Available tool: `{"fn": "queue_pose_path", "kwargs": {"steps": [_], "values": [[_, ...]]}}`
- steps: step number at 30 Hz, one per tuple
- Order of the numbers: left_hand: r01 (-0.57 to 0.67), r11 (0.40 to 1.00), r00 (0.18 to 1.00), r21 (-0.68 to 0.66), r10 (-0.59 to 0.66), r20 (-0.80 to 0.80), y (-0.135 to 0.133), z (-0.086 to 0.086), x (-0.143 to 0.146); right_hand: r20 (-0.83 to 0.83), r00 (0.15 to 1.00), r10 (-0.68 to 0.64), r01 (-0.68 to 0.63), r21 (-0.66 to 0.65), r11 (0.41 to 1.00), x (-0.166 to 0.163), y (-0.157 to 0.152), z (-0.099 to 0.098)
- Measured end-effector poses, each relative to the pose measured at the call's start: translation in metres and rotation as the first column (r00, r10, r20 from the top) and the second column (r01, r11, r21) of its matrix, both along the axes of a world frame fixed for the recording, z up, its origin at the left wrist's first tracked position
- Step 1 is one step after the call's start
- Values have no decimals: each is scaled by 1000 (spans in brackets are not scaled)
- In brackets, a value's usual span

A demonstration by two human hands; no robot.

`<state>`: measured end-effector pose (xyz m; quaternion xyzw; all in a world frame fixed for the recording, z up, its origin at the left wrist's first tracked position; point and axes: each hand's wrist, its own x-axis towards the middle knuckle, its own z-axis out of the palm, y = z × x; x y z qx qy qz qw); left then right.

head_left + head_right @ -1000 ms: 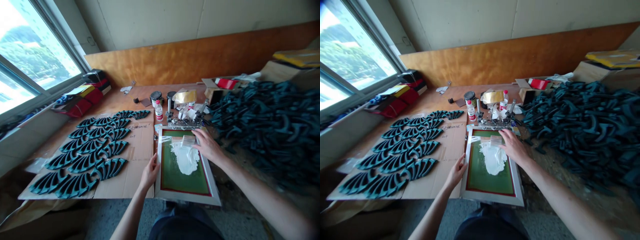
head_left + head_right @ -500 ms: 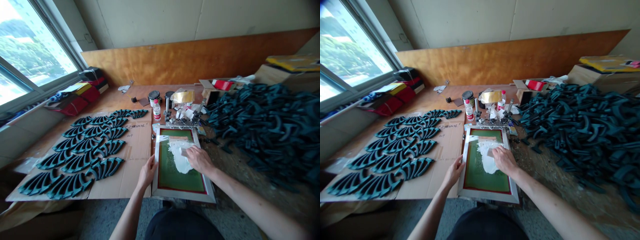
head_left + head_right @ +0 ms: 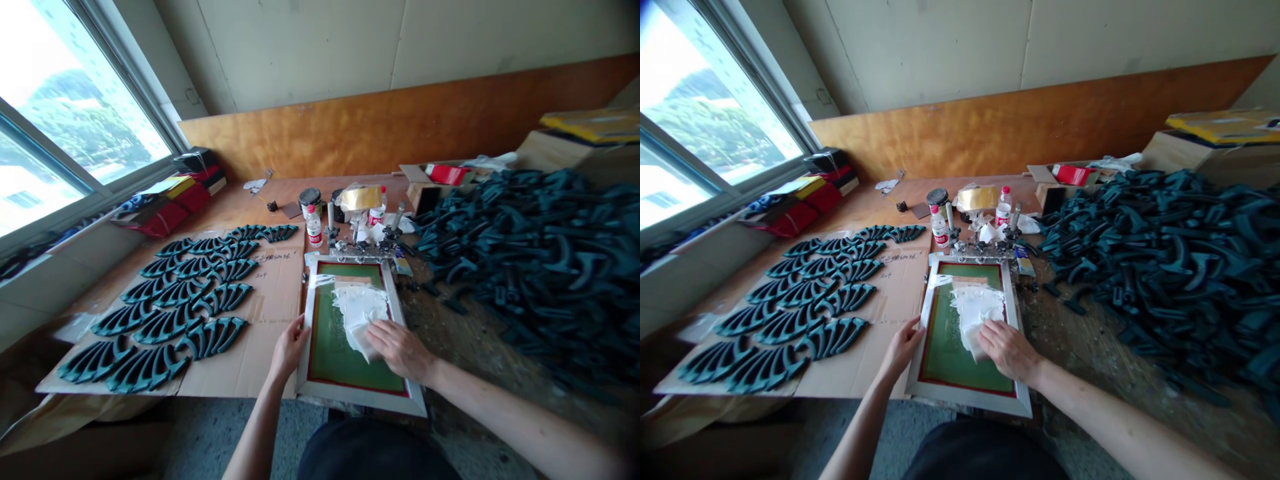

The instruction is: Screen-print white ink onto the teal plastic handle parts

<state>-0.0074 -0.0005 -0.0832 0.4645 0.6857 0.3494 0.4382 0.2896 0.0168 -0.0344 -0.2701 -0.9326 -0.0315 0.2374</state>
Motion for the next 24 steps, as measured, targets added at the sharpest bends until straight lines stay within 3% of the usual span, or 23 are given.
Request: {"fn": "queue_pose_path", "kwargs": {"steps": [3,7,11,14,16,18,21,24], "values": [[-5,1000,997,-14,6,73,0,-1,0,20,999,25,-23,-86,996,6,-2,3],[29,1000,987,2,-29,157,-2,15,-2,78,984,-158,171,-222,960,-9,38,37],[3,1000,969,-8,-1,248,-1,65,-4,33,927,-374,374,-176,911,-14,89,79],[-71,994,951,79,43,307,12,113,-1,-109,824,-556,519,-251,817,19,107,90],[-126,968,922,218,33,387,30,141,5,-152,720,-678,593,-374,713,46,106,77],[-162,920,891,357,-19,453,53,165,13,-87,693,-716,606,-468,643,62,94,48],[-175,880,869,440,-72,490,84,189,23,61,807,-587,539,-485,689,54,62,-6],[-309,845,845,436,33,534,83,185,39,144,830,-538,542,-430,722,24,32,-39]]}}
